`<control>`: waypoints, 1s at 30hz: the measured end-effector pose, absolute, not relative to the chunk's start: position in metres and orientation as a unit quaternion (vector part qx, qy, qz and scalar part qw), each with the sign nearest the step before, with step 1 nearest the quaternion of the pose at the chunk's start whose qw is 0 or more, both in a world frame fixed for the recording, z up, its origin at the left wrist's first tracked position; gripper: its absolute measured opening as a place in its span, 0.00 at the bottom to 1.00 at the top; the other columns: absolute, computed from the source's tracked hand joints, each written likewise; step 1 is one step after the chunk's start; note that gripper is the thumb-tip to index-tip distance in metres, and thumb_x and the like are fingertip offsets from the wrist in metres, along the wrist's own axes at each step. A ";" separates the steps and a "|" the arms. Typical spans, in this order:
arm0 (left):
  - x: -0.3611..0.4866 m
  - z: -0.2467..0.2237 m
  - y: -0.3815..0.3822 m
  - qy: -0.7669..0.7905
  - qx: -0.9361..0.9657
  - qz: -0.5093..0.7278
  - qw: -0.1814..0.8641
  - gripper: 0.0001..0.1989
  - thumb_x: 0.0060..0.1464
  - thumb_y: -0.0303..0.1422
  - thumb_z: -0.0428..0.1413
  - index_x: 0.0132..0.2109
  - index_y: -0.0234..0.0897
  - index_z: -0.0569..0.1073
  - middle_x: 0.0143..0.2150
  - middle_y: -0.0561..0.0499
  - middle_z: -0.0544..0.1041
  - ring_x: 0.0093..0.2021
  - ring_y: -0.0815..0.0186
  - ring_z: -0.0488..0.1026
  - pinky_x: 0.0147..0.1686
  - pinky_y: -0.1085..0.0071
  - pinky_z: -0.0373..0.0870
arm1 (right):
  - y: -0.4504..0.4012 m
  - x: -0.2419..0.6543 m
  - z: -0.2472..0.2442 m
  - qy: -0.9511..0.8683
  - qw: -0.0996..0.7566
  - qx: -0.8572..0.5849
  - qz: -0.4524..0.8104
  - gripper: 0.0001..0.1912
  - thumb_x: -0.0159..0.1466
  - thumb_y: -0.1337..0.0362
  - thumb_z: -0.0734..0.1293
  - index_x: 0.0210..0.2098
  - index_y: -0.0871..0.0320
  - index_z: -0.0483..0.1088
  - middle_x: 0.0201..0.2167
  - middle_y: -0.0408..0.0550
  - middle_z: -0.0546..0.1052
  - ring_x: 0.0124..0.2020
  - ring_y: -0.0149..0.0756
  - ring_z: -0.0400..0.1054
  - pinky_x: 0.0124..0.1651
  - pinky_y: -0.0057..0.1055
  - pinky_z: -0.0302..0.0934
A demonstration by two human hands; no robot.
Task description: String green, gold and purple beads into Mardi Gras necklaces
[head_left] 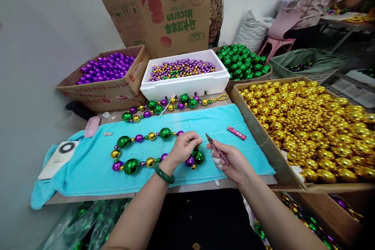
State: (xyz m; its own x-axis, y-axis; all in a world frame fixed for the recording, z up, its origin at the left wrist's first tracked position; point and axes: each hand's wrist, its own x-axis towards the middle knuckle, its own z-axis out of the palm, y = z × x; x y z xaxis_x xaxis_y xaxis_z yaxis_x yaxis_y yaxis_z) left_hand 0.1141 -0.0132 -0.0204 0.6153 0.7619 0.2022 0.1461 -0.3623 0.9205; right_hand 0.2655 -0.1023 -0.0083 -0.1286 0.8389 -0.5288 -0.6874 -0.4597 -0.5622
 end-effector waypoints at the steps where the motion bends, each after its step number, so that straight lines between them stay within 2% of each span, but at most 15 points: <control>1: 0.116 -0.020 -0.014 0.298 0.766 0.322 0.469 0.08 0.53 0.32 0.51 0.28 0.35 0.71 0.28 0.51 0.73 0.31 0.67 0.68 0.35 0.71 0.63 | -0.102 0.266 -0.008 -0.086 0.514 -0.414 0.746 0.12 0.59 0.60 0.66 0.30 0.64 0.71 0.15 0.37 0.59 0.11 0.17 0.47 0.10 0.15 0.38; 12: 0.127 -0.010 -0.018 0.291 0.804 0.339 0.392 0.08 0.53 0.29 0.51 0.27 0.38 0.71 0.27 0.50 0.73 0.33 0.64 0.68 0.38 0.67 0.62 | -0.102 0.278 -0.005 -0.069 0.519 -0.385 0.760 0.11 0.56 0.60 0.67 0.27 0.63 0.71 0.13 0.37 0.59 0.11 0.18 0.45 0.12 0.17 0.36; 17: 0.127 -0.008 -0.020 0.290 0.806 0.340 0.389 0.08 0.53 0.29 0.51 0.27 0.38 0.71 0.28 0.50 0.73 0.33 0.64 0.67 0.38 0.67 0.61 | -0.100 0.288 -0.007 -0.063 0.478 -0.362 0.798 0.13 0.54 0.59 0.67 0.28 0.66 0.71 0.14 0.38 0.59 0.12 0.18 0.44 0.13 0.17 0.34; 20: 0.124 -0.011 -0.018 0.297 0.795 0.342 0.404 0.08 0.52 0.29 0.51 0.27 0.37 0.71 0.27 0.50 0.72 0.32 0.65 0.67 0.37 0.68 0.61 | -0.100 0.301 -0.005 -0.080 0.499 -0.377 0.776 0.12 0.53 0.58 0.67 0.26 0.63 0.70 0.13 0.37 0.57 0.12 0.19 0.42 0.13 0.19 0.33; 23: 0.117 -0.015 -0.013 0.328 0.733 0.362 0.473 0.07 0.52 0.31 0.53 0.27 0.36 0.70 0.27 0.51 0.71 0.31 0.66 0.66 0.35 0.69 0.62 | -0.102 0.320 -0.010 -0.154 0.532 -0.476 0.684 0.14 0.53 0.54 0.67 0.25 0.60 0.70 0.13 0.37 0.56 0.12 0.22 0.42 0.15 0.22 0.34; 26: 0.109 -0.018 -0.007 0.339 0.631 0.391 0.578 0.07 0.50 0.33 0.55 0.28 0.35 0.71 0.28 0.51 0.72 0.32 0.68 0.66 0.36 0.71 0.63 | -0.103 0.330 -0.029 -0.306 0.463 -0.683 0.475 0.15 0.52 0.52 0.67 0.27 0.59 0.73 0.16 0.42 0.65 0.16 0.28 0.54 0.18 0.25 0.45; 28: 0.106 -0.018 -0.006 0.323 0.570 0.409 0.634 0.07 0.49 0.34 0.57 0.28 0.34 0.71 0.30 0.52 0.72 0.31 0.70 0.66 0.36 0.72 0.63 | -0.103 0.327 -0.045 -0.418 0.374 -0.767 0.312 0.13 0.52 0.53 0.68 0.28 0.58 0.75 0.23 0.48 0.73 0.27 0.37 0.64 0.27 0.30 0.55; 30: 0.105 -0.017 -0.007 0.300 0.525 0.416 0.679 0.07 0.48 0.34 0.59 0.28 0.34 0.71 0.30 0.52 0.72 0.31 0.71 0.66 0.35 0.72 0.63 | -0.101 0.317 -0.056 -0.503 0.318 -0.780 0.192 0.12 0.53 0.57 0.67 0.32 0.57 0.76 0.34 0.53 0.76 0.39 0.46 0.66 0.40 0.38 0.58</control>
State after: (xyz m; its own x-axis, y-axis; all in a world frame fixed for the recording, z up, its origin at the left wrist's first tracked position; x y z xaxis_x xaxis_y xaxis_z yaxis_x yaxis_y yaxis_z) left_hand 0.1046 -0.0069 -0.0172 0.4743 0.8799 0.0294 -0.2505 0.1029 0.9626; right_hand 0.3170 -0.1009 -0.0559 0.4203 0.9071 0.0205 0.6632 -0.2918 -0.6892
